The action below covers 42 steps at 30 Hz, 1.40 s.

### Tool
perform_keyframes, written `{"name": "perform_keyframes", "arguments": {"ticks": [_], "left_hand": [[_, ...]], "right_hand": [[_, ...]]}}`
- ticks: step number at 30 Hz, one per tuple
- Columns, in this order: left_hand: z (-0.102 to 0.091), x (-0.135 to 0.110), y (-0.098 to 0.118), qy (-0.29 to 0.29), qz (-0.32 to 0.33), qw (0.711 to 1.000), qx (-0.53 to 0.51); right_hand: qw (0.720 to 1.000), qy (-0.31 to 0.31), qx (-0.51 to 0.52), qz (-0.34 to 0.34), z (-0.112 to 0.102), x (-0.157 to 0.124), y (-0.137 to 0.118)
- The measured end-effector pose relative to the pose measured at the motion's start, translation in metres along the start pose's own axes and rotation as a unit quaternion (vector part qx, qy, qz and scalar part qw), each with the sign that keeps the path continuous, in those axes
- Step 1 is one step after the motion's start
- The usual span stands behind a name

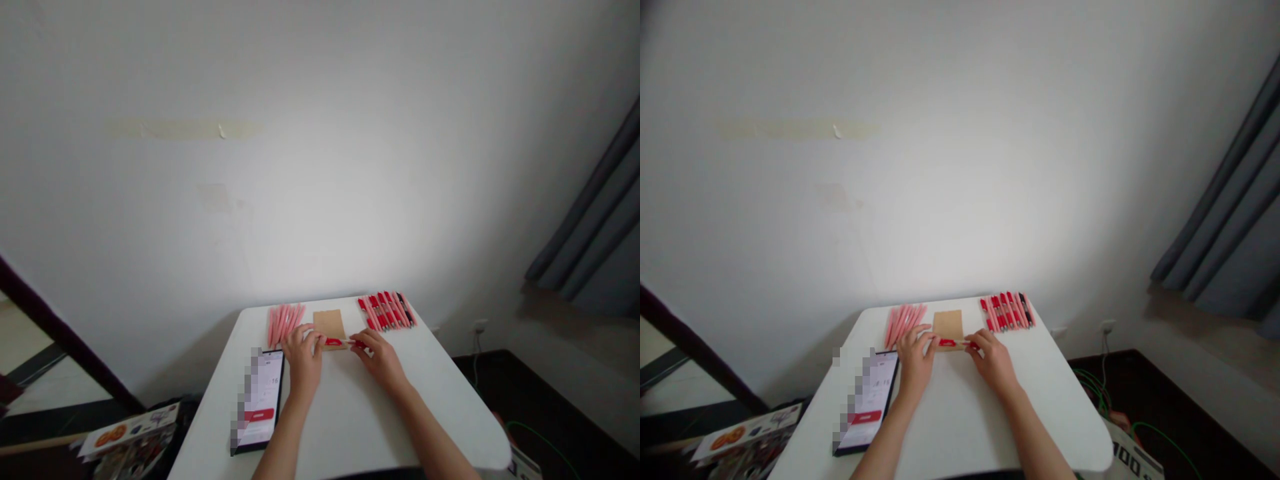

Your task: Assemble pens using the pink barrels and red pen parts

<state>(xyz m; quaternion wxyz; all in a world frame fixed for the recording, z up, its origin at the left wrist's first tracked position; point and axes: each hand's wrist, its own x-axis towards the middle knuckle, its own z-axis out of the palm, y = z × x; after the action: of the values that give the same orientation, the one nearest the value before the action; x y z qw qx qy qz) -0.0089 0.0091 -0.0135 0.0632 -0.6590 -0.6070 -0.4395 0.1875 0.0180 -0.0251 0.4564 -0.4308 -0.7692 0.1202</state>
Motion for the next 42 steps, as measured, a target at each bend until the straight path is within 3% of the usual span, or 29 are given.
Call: {"name": "perform_keyframes", "arguments": {"ticks": [5,16,30,36,42], "left_hand": [[-0.002,0.000,0.000,0.008,-0.023,0.999,0.022],[-0.005,0.000,0.004,-0.024,0.000,0.999,0.033],[-0.001,0.000,-0.007,0.024,-0.022,0.998,0.049],[-0.002,-0.003,-0.001,0.006,-0.007,0.998,0.062],[0.004,-0.010,0.007,-0.061,0.022,0.996,0.062]], "right_hand": [[1.000,0.016,-0.013,0.008,0.000,0.001,0.006],[0.999,0.009,0.002,0.046,0.001,0.000,0.014],[0.998,-0.016,0.006,0.053,-0.001,0.003,0.019],[0.997,0.034,-0.012,0.070,-0.004,0.003,0.021],[0.979,0.148,-0.079,0.119,-0.010,0.004,0.027]]}}
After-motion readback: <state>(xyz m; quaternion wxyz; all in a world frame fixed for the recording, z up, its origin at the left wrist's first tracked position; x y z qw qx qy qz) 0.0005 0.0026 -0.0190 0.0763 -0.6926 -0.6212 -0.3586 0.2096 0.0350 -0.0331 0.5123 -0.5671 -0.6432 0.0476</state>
